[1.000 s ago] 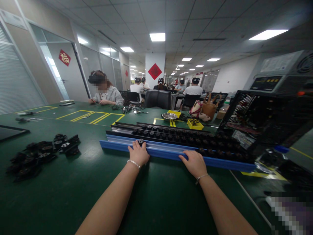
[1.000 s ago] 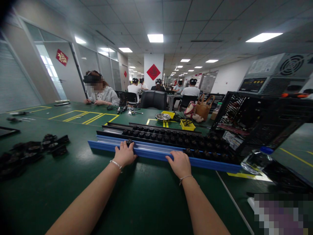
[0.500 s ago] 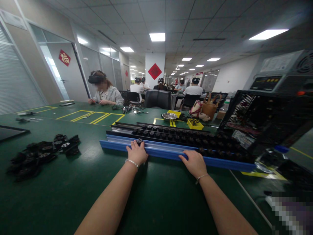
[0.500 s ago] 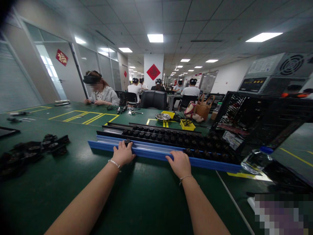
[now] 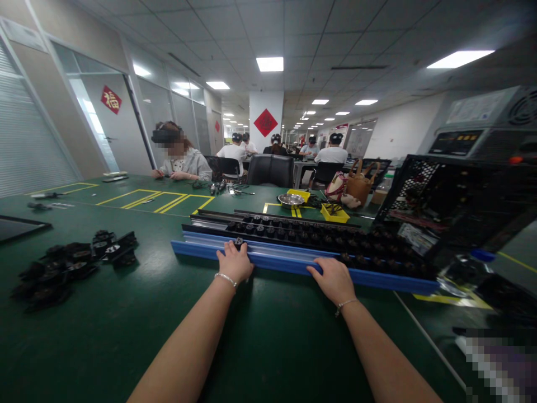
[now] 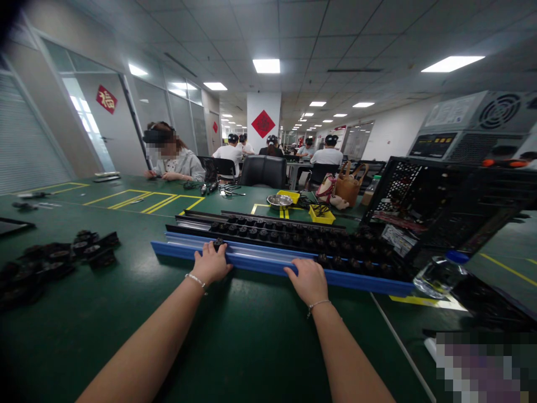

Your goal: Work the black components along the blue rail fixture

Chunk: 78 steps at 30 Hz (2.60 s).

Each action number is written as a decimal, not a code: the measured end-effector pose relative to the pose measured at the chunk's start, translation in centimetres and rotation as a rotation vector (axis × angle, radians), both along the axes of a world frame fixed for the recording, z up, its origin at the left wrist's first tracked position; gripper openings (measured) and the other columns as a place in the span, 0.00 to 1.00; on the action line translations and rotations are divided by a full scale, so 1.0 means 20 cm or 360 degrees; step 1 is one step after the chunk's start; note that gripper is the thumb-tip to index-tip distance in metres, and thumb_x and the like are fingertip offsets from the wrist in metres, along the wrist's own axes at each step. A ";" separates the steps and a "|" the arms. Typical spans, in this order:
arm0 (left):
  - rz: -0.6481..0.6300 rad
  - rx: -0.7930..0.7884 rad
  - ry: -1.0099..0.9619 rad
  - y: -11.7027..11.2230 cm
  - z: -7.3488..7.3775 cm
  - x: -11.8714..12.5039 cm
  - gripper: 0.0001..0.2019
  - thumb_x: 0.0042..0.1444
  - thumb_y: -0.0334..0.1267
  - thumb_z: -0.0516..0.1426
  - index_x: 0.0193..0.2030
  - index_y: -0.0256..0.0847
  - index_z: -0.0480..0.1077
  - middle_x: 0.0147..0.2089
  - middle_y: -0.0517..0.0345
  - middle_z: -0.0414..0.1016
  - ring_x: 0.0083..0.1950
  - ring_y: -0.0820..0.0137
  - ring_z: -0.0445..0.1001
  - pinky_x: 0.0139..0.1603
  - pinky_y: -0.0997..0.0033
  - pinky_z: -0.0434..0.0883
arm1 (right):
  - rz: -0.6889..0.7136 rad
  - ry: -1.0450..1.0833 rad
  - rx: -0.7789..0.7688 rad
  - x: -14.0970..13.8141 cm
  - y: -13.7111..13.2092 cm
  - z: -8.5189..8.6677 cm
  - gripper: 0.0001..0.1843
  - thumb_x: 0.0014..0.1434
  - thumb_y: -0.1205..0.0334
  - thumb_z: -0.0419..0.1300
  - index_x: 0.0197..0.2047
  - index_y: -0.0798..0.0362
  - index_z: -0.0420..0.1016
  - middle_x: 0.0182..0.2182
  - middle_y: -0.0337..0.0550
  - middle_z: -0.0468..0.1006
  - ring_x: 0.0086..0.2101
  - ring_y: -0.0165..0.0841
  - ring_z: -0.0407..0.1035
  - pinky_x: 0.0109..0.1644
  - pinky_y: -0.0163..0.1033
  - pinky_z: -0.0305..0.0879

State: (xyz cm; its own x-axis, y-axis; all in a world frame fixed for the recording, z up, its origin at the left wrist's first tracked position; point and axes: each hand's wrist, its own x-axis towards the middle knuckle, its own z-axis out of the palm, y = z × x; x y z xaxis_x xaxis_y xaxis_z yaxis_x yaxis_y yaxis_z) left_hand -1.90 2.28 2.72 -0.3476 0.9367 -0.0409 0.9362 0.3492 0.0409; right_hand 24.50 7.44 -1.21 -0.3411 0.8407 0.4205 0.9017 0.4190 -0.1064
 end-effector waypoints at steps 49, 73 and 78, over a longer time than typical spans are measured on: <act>0.0085 -0.0013 -0.0041 0.00 0.01 -0.08 0.36 0.53 0.52 0.50 0.67 0.40 0.48 0.69 0.33 0.42 0.69 0.45 0.40 0.61 0.40 0.47 | 0.0005 0.0034 0.0019 0.00 0.00 0.00 0.17 0.59 0.48 0.51 0.38 0.50 0.75 0.40 0.44 0.78 0.42 0.36 0.68 0.45 0.41 0.57; 0.0160 -0.0038 -0.0073 0.02 0.00 -0.13 0.36 0.53 0.51 0.50 0.67 0.40 0.48 0.70 0.33 0.41 0.70 0.46 0.37 0.62 0.40 0.46 | 0.0018 0.0030 0.0060 0.01 0.01 -0.02 0.16 0.59 0.49 0.52 0.39 0.51 0.75 0.40 0.44 0.78 0.42 0.36 0.68 0.46 0.41 0.57; 0.0176 -0.0048 -0.0071 0.01 0.01 -0.14 0.36 0.53 0.52 0.50 0.67 0.41 0.48 0.70 0.34 0.40 0.70 0.47 0.37 0.62 0.40 0.45 | 0.0007 0.0025 0.0026 0.00 0.00 -0.01 0.16 0.59 0.49 0.52 0.38 0.51 0.75 0.39 0.43 0.78 0.41 0.36 0.68 0.46 0.41 0.57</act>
State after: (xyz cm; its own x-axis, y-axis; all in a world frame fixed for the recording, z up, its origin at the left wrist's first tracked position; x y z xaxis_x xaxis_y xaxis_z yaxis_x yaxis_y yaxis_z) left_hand -4.71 2.50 2.94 -0.4462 0.8908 -0.0862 0.8892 0.4521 0.0694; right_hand 24.56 7.48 -1.38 -0.3382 0.8321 0.4396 0.8981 0.4249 -0.1133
